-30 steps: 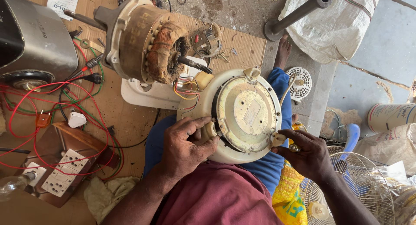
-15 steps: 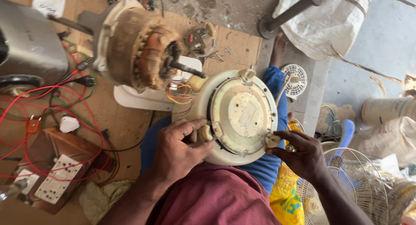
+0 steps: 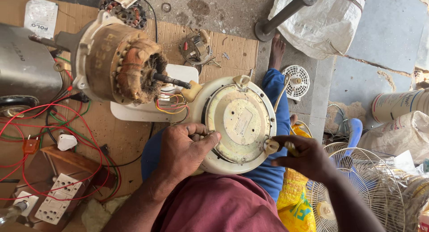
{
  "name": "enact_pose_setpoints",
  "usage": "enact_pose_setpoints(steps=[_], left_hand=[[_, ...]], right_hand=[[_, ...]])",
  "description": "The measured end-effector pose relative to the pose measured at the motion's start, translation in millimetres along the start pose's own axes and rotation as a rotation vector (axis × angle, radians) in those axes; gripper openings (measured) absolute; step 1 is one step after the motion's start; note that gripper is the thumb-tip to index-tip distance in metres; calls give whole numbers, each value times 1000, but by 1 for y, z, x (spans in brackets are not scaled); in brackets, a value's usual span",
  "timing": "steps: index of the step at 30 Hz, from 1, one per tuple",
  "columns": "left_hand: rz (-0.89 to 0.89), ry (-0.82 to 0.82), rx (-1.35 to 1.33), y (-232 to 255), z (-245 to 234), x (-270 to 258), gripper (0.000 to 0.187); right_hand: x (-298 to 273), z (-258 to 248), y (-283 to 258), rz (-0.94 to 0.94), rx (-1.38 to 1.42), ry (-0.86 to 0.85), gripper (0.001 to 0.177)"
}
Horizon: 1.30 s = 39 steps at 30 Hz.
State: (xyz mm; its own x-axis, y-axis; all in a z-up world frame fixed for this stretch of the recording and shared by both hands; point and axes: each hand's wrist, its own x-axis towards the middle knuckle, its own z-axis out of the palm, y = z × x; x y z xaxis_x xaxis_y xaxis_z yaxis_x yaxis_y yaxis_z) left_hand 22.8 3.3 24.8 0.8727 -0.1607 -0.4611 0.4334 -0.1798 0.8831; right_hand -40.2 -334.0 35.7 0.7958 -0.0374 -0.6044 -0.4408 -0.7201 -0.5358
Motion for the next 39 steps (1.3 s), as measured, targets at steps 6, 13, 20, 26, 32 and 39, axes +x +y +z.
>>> enact_pose_setpoints(steps=[6,13,20,26,32,39], left_hand=[[18,7,5,-10,1,1,23],[-28,37,-13,-11,3,-4,26],[-37,70,-53,-14,6,-6,27],[-41,76,-24,-17,7,-6,26],[6,78,-33,-19,6,-5,25],[1,64,-52,-21,5,-5,25]], right_hand=[[1,-39,6,-293,1074,134,58],[16,-35,-20,-507,1100,359,53],[33,-25,-25,-512,1015,526,69],[28,-14,-20,-572,661,618,65],[28,-12,-20,-542,600,657,63],[28,-8,-19,-599,532,666,62]])
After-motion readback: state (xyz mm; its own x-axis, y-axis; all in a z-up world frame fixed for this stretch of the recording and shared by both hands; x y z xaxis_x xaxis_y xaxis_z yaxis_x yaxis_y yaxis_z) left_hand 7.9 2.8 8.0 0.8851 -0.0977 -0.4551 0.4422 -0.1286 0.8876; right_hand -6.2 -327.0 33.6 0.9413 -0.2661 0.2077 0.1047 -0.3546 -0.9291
